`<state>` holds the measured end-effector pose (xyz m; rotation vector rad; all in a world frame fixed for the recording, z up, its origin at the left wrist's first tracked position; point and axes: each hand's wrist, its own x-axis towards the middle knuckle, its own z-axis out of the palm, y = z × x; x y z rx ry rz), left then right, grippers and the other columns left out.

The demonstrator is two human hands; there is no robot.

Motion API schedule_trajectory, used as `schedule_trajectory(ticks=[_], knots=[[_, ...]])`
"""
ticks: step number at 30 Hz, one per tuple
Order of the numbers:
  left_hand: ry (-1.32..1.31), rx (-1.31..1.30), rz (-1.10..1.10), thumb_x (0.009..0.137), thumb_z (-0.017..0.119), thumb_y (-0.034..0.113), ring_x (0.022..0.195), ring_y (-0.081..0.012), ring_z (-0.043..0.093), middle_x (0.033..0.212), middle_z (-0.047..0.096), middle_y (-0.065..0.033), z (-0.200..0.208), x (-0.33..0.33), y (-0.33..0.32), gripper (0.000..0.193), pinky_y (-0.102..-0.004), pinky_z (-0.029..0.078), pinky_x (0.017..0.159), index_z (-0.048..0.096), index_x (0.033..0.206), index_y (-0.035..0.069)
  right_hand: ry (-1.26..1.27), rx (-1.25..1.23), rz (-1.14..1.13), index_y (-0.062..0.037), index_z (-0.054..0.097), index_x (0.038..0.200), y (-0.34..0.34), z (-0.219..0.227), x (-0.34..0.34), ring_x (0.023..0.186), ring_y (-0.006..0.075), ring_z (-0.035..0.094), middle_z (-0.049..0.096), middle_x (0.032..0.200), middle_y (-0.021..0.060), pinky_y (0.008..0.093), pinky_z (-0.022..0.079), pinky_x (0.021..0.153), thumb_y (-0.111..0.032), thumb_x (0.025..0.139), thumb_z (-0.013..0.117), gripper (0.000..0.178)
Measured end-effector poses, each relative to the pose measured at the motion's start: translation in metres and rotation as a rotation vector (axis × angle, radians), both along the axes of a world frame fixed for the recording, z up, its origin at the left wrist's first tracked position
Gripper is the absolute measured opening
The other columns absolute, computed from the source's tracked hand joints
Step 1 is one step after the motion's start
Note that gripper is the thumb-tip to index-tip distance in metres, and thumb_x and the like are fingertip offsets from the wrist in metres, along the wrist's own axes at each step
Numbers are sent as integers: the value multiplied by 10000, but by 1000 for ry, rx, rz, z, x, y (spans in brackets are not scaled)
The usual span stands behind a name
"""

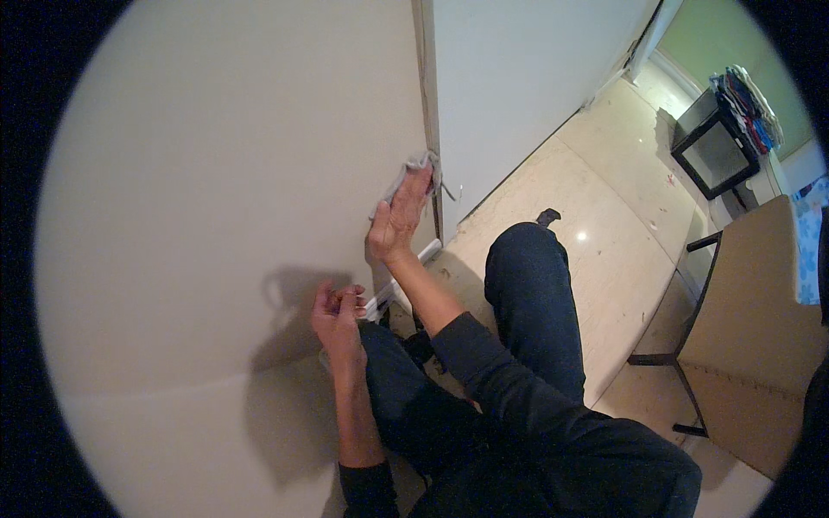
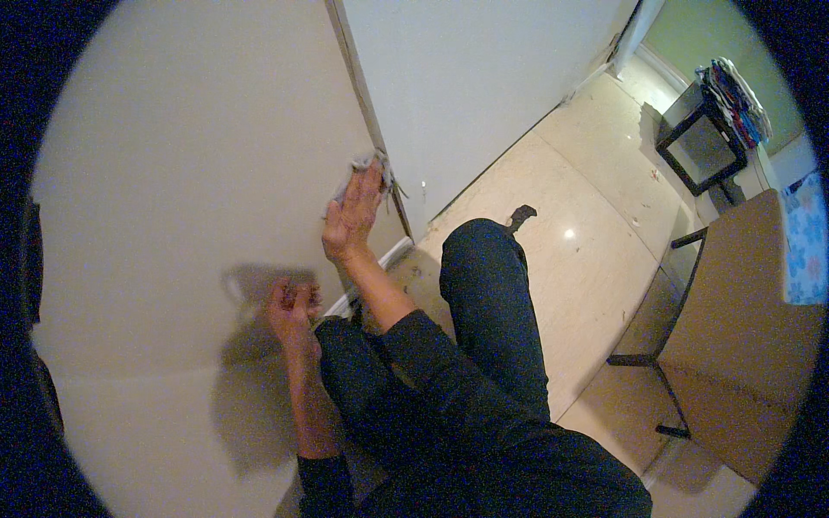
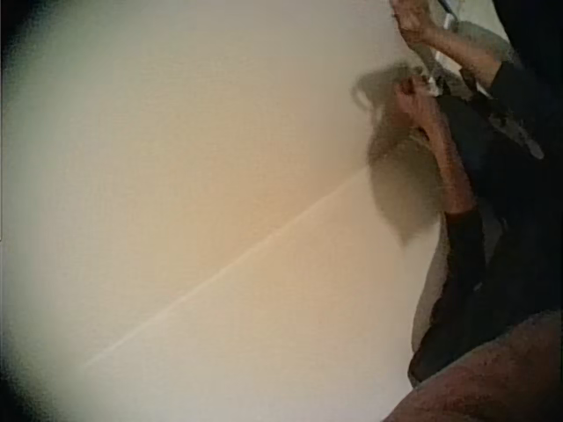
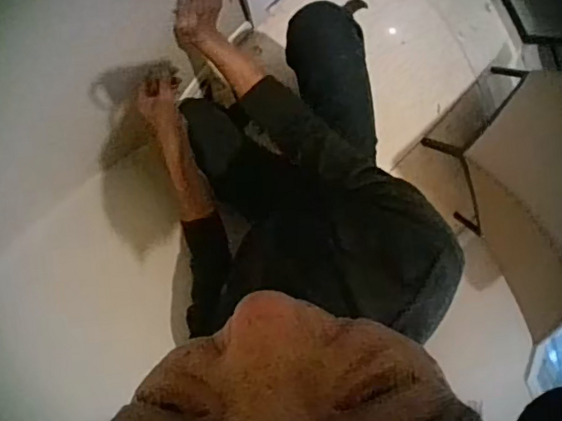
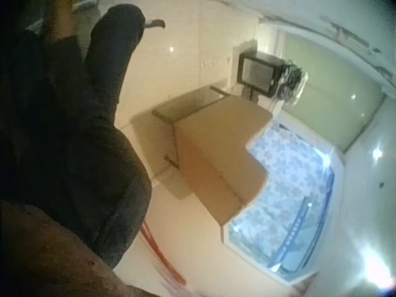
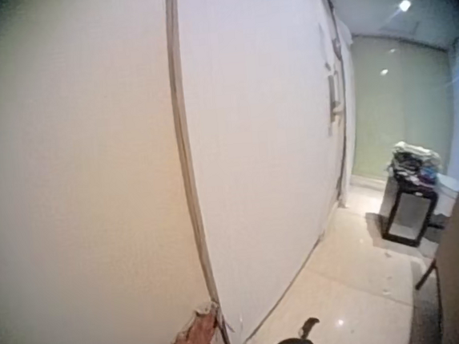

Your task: The person wipes a white wall with a gray cloth, moving from a door area to an adjacent wall with purple floral decals. The person uses both hands to rub the surface in circular and back-and-forth motions, focusing on different sections of the wall.

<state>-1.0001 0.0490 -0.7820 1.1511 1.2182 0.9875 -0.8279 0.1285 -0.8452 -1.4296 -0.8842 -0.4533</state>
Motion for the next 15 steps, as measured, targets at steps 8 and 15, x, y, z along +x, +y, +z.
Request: schedule_trajectory(ticks=[8,15], knots=[[-73,-128,26,942,661,42,724,-131,652,938,727,-122,-29,-10,-15,441,-249,519,618,486,1339,-38,456,-235,-21,103,79,1564,-10,-80,-32,1536,448,33,44,1640,325,489,31,1247,-285,1059,269,665],[-50,-169,62,952,646,48,740,-129,649,933,724,-115,-48,-17,-28,402,-243,515,614,505,1320,-31,788,-182,-103,65,77,1580,1,-92,-45,1552,360,62,66,1665,252,424,69,1257,-306,1091,227,632]])
